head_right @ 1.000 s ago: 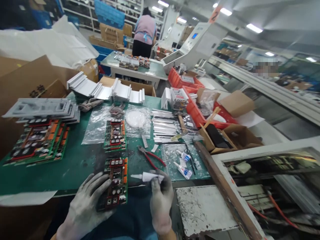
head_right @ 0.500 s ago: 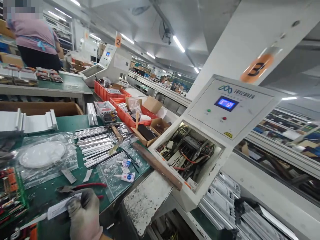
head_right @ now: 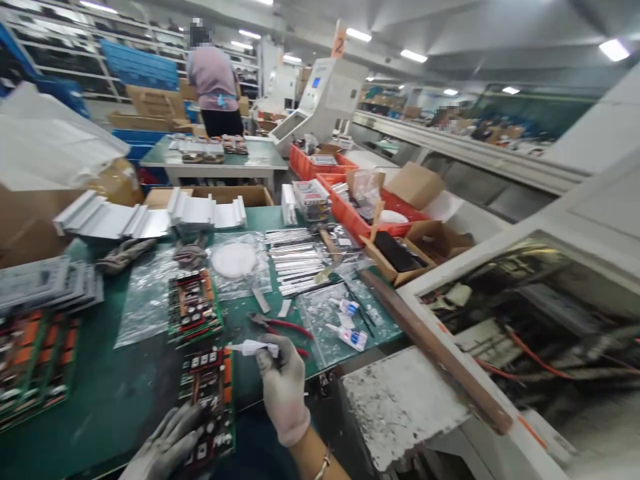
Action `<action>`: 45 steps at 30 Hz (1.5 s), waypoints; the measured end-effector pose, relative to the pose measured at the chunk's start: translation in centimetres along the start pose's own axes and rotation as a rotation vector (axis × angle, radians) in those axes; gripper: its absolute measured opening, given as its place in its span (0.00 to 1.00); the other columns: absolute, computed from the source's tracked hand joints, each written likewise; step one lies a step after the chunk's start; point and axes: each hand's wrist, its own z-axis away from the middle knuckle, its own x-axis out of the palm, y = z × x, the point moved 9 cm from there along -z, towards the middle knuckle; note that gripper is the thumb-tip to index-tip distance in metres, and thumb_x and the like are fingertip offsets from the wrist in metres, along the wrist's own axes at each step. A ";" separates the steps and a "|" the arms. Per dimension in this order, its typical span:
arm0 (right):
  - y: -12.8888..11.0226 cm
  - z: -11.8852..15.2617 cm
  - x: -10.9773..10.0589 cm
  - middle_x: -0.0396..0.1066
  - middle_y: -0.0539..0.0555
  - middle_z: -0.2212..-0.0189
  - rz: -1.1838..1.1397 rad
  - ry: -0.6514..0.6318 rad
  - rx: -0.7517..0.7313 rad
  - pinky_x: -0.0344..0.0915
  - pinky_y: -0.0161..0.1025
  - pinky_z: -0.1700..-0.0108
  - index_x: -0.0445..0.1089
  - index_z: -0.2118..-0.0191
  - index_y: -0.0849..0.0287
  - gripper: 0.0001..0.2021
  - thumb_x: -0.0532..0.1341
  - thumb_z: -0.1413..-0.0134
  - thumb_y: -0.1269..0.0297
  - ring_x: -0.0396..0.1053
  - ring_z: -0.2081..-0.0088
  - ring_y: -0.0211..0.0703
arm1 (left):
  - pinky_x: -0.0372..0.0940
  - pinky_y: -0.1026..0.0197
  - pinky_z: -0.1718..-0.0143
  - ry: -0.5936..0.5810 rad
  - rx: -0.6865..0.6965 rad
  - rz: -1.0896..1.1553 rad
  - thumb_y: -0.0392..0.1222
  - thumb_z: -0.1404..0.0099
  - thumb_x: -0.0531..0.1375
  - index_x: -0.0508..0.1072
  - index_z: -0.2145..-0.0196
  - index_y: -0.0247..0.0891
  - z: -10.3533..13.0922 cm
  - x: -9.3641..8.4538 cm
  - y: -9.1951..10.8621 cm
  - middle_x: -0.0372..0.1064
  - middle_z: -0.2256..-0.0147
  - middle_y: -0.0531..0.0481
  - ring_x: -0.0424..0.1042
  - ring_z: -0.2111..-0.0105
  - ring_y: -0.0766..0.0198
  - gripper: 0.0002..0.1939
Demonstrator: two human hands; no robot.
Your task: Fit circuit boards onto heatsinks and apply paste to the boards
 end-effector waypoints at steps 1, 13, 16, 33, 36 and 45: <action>0.1 0.0 -0.1 0.78 0.53 0.67 0.037 0.001 -0.005 0.71 0.37 0.64 0.77 0.63 0.57 0.09 0.62 0.48 0.61 0.74 0.66 0.44 | 0.72 0.56 0.53 0.011 -0.040 0.005 0.39 0.32 0.56 0.66 0.48 0.42 -0.3 -0.4 0.0 0.78 0.56 0.44 0.77 0.55 0.57 0.15; -0.1 -0.5 0.2 0.78 0.57 0.66 0.200 -0.037 -0.010 0.71 0.40 0.63 0.75 0.62 0.59 0.16 0.59 0.45 0.51 0.74 0.66 0.48 | 0.69 0.51 0.44 0.019 -0.212 0.123 0.37 0.34 0.60 0.63 0.49 0.40 0.1 -0.9 0.1 0.76 0.53 0.40 0.75 0.51 0.56 0.16; -0.2 -0.6 0.2 0.78 0.57 0.67 0.203 -0.032 -0.009 0.71 0.40 0.64 0.76 0.62 0.59 0.17 0.59 0.45 0.50 0.74 0.67 0.47 | 0.68 0.51 0.44 0.020 -0.193 0.104 0.38 0.32 0.58 0.64 0.51 0.38 0.1 -1.0 0.3 0.77 0.55 0.38 0.75 0.50 0.57 0.13; -0.6 0.3 -0.2 0.77 0.53 0.71 0.201 -0.062 -0.134 0.70 0.36 0.68 0.75 0.65 0.58 0.13 0.60 0.44 0.54 0.74 0.70 0.43 | 0.67 0.50 0.43 0.032 -0.209 0.121 0.38 0.31 0.58 0.65 0.51 0.36 0.2 -1.0 0.2 0.76 0.53 0.36 0.72 0.46 0.55 0.12; -0.5 0.5 -0.2 0.77 0.53 0.69 0.211 -0.073 -0.134 0.70 0.35 0.68 0.75 0.65 0.57 0.12 0.60 0.43 0.55 0.74 0.69 0.43 | 0.66 0.51 0.42 0.044 -0.206 0.134 0.39 0.32 0.59 0.65 0.51 0.36 0.2 -1.0 0.3 0.76 0.53 0.37 0.72 0.46 0.55 0.13; -0.3 0.6 -1.0 0.77 0.54 0.70 0.281 -0.065 -0.173 0.70 0.37 0.68 0.75 0.63 0.57 0.15 0.58 0.41 0.51 0.74 0.70 0.44 | 0.66 0.51 0.42 0.035 -0.198 0.145 0.39 0.31 0.58 0.65 0.51 0.36 -0.1 -1.0 0.3 0.75 0.53 0.36 0.72 0.47 0.56 0.12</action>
